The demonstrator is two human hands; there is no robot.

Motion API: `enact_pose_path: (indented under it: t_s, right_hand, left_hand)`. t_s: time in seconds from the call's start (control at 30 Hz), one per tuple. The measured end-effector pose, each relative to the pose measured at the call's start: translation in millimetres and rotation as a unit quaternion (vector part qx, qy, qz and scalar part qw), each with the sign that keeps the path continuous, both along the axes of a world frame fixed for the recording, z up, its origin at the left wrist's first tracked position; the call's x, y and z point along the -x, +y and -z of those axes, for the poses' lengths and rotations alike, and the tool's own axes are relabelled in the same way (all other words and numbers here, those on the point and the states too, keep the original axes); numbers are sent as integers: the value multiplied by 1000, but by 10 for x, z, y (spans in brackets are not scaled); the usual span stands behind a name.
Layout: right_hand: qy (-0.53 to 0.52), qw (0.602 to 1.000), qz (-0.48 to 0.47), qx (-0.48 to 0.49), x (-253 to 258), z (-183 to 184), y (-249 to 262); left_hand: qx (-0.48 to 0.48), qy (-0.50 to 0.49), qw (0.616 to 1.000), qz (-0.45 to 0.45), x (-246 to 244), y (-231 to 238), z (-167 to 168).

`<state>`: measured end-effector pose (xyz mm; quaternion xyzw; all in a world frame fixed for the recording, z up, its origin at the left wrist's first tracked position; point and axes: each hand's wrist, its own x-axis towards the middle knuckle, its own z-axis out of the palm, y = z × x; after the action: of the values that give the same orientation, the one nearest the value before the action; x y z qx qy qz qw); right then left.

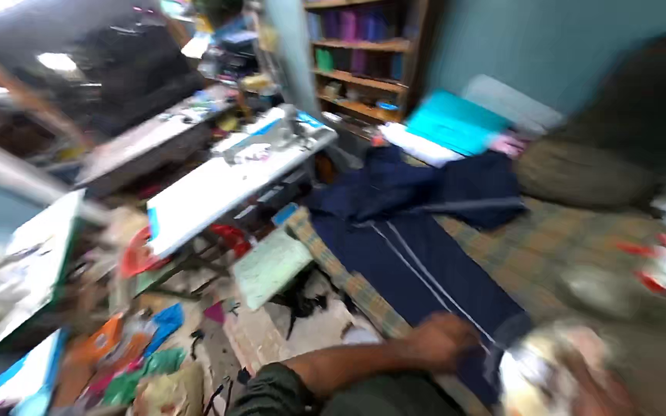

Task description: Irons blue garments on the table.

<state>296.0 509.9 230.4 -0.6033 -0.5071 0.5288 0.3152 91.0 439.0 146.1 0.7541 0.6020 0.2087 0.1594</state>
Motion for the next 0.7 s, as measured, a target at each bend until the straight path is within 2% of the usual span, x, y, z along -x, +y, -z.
enact_pose_path:
  t_s: [0.07, 0.17, 0.3, 0.5, 0.57, 0.7]
  right_hand:
    - [-96, 994, 41, 28, 167, -240, -72]
    - [-185, 981, 63, 9, 28, -304, -139]
    - [-283, 958, 23, 25, -604, -340, -462]
    - [-403, 912, 69, 27, -1755, -382, -720]
    - [-397, 917, 31, 14, -2099, -428, -680]
    - [-353, 919, -160, -65, -2622, -354, -551]
  left_hand:
    - [9, -25, 1000, 11, 9, -24, -117]
    - [9, -8, 999, 52, -67, 95, 9]
    - [-27, 1, 998, 63, -56, 127, 190]
    - [-43, 7, 998, 52, -81, 120, 219]
    - [-43, 0, 998, 50, -80, 124, 217]
    - [-37, -7, 998, 48, -89, 118, 191]
